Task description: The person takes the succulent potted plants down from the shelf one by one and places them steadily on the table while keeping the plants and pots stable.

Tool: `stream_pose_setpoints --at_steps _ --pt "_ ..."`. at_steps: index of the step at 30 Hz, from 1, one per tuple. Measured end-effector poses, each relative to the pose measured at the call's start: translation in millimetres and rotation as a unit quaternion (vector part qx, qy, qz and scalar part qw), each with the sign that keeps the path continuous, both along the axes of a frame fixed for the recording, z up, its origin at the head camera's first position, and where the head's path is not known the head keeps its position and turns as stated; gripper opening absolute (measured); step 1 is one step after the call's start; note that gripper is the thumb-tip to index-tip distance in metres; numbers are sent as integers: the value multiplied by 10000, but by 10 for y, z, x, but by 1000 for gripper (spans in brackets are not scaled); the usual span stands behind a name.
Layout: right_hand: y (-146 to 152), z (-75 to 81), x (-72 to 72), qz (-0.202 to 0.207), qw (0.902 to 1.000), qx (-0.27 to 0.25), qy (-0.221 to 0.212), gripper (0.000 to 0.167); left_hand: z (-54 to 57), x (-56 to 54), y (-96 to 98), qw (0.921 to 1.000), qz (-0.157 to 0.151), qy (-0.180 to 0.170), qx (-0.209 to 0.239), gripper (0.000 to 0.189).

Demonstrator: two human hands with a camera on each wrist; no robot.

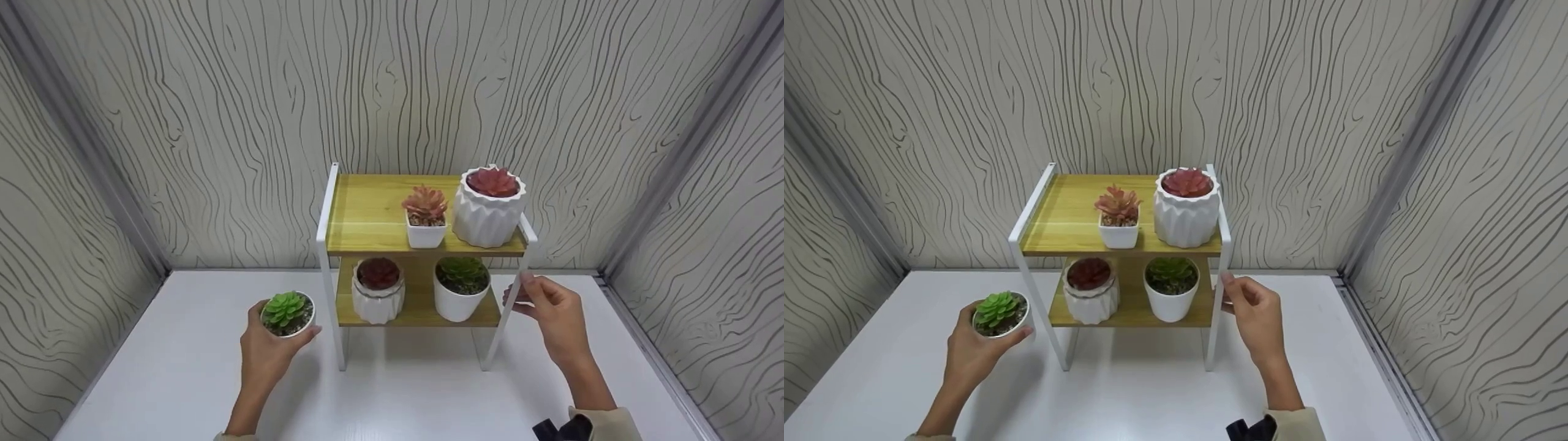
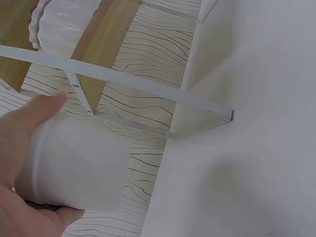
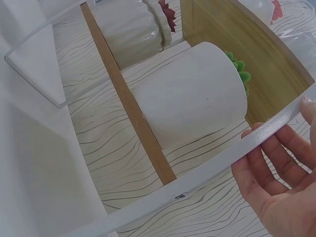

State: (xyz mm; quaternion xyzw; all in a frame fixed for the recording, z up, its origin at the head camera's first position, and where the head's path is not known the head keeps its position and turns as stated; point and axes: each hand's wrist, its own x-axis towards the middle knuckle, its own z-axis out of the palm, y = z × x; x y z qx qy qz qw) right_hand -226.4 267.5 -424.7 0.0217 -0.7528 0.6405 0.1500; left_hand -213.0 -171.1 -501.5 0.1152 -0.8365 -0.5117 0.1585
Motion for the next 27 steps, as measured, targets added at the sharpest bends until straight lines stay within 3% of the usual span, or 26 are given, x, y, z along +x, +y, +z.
stream_pose_setpoints --at_steps 27 --pt "-6 8 3 12 10000 -85 -47 38 -281 -265 67 9998 -45 127 136 112"
